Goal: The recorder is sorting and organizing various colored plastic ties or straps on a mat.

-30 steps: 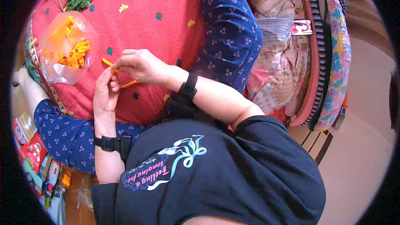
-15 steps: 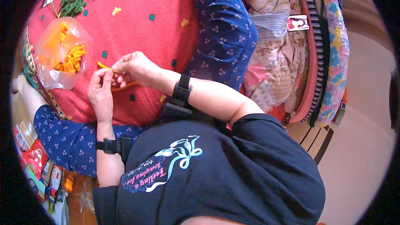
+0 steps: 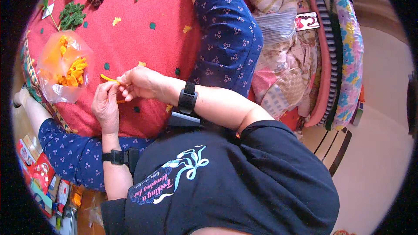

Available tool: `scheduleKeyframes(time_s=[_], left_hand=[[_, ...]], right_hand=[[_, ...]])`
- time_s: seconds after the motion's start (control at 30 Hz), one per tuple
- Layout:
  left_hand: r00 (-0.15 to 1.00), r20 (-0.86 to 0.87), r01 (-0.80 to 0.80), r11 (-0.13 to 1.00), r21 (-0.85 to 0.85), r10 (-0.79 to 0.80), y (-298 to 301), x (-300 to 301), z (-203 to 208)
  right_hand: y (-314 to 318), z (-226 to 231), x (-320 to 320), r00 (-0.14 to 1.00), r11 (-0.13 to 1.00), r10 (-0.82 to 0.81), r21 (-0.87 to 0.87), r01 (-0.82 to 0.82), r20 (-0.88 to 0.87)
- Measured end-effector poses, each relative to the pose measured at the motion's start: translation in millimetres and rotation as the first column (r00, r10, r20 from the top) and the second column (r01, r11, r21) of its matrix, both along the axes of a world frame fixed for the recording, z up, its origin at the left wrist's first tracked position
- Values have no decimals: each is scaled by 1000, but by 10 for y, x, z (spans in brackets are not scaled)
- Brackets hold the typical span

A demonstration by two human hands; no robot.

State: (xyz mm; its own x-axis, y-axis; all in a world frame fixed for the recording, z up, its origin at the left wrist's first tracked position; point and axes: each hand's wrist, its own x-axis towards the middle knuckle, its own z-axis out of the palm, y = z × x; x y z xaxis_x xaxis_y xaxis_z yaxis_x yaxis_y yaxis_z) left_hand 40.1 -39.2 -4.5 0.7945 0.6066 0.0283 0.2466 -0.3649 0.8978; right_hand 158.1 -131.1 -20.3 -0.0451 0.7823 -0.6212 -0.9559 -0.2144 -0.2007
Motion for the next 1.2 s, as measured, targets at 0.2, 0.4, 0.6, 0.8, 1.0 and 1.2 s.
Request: scheduleKeyframes(time_s=[0.2,0.4,0.6,0.8,1.0,1.2], left_hand=[[998,60,-1,998,56,-2,16,2,20],[998,32,63,998,0,-63,10,33,32],[993,-9,-111,922,-372,116,29,37,-62],[997,-43,-70,969,-237,61,68,38,-106],[997,-72,-52,969,-243,35,104,4,-143],[989,-117,-118,941,-318,85,77,53,-32]], right_hand=[[11,-22,16,999,1000,-2,5,2,-43],[-17,-70,8,995,997,-71,-38,74,67],[32,55,25,853,996,-76,10,83,516],[37,36,49,475,999,-21,2,40,880],[70,24,96,-55,990,-131,128,-52,990],[46,-7,129,-34,982,16,-23,-189,999]])
